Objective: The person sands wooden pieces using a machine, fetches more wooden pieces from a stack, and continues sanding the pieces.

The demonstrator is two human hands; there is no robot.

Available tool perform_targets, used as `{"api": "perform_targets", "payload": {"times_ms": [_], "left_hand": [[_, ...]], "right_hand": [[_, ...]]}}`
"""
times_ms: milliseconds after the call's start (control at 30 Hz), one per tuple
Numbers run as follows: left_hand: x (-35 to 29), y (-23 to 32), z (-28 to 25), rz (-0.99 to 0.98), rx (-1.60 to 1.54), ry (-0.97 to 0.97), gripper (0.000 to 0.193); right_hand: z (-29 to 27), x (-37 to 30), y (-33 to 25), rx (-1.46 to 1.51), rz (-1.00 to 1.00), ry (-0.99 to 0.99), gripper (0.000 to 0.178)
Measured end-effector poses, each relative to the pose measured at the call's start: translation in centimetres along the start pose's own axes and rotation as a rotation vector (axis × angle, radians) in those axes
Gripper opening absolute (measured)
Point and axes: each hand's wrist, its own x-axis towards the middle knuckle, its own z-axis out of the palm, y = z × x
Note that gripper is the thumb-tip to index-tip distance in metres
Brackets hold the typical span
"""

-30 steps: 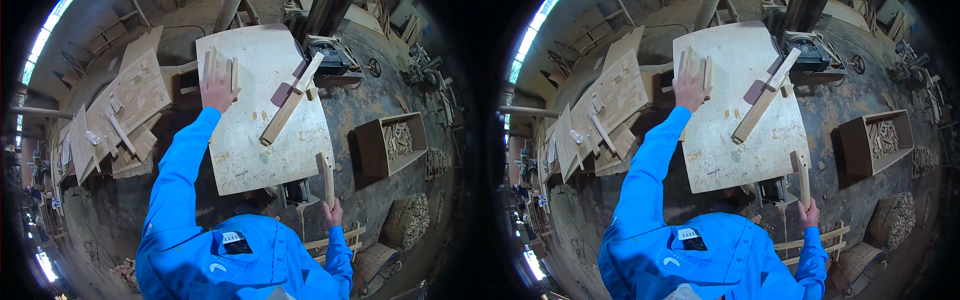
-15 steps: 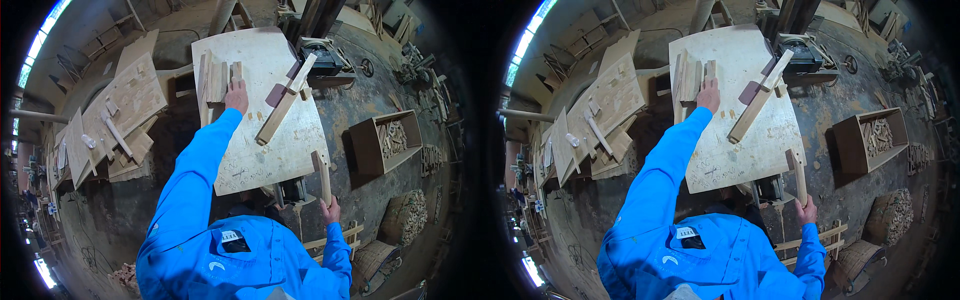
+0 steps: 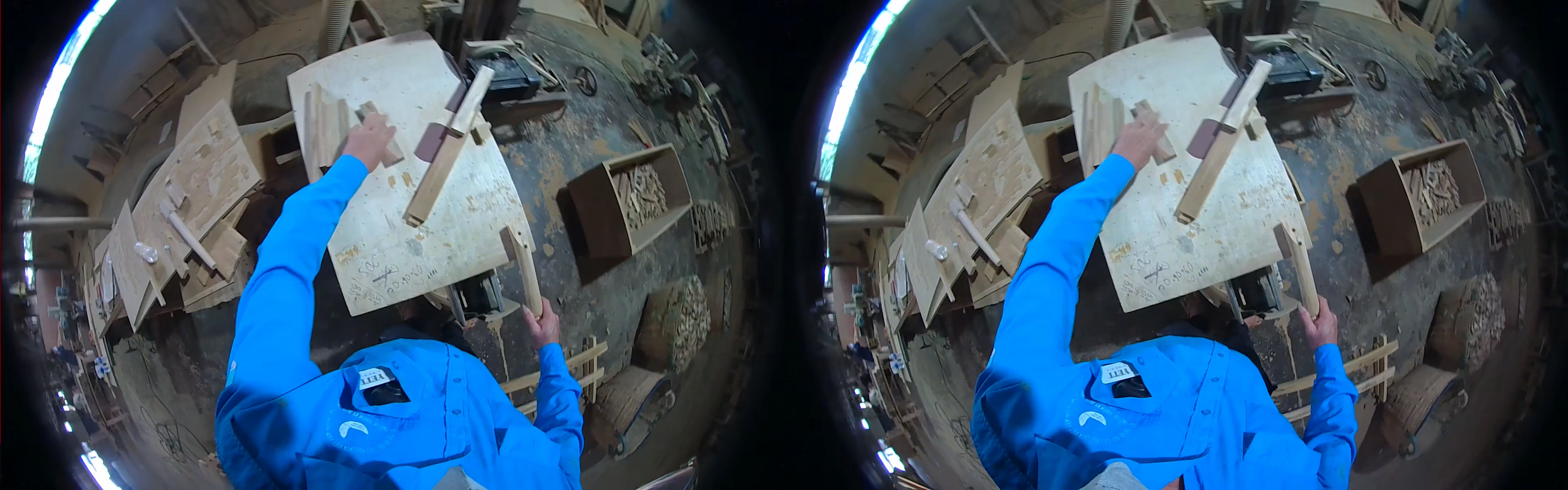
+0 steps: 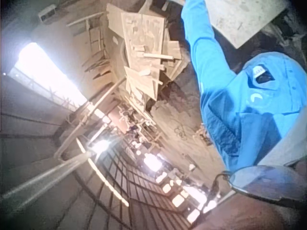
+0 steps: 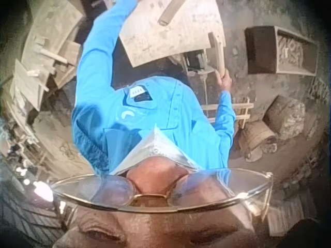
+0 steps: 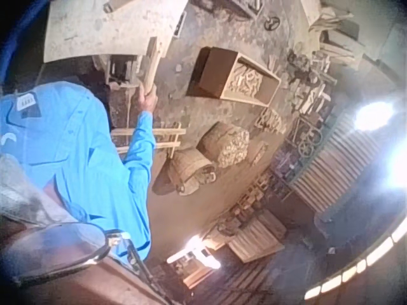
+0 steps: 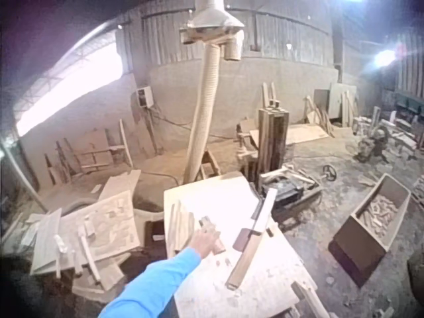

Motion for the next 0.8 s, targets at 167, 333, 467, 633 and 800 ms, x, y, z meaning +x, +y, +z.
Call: {"api": "perform_targets", "payload": {"times_ms": [167,333,467,633,800], "left_hand": [[1.7,-1.2,1.7,0.234,0.264,-0.139,0.039],[4.4,-0.2,-0.5,0.332,0.239,-0.226,0.034],[5.5,1.3,-1.8,-0.034,-0.213,-0.215,0.039],[9.0,5.3,-0.5,-0.313,-0.395,-0.179,0.052],[13.7,8.3,1.4,-0.386,-0.394,-0.226,0.056]], "right_hand": [[0.2,-0.5,0.2,0.005,0.062,0.004,0.045],[0.1,-1.0,1.1,-0.032,0.006,0.057,0.047],[0.3,-0.1,0.9,-0.059,-0.039,0.039,0.050],[-0.4,-0.4,-0.3,-0.042,0.062,-0.001,0.050],[0.2,-0.4,1.0,-0.072,0.021,0.015,0.053]]}}
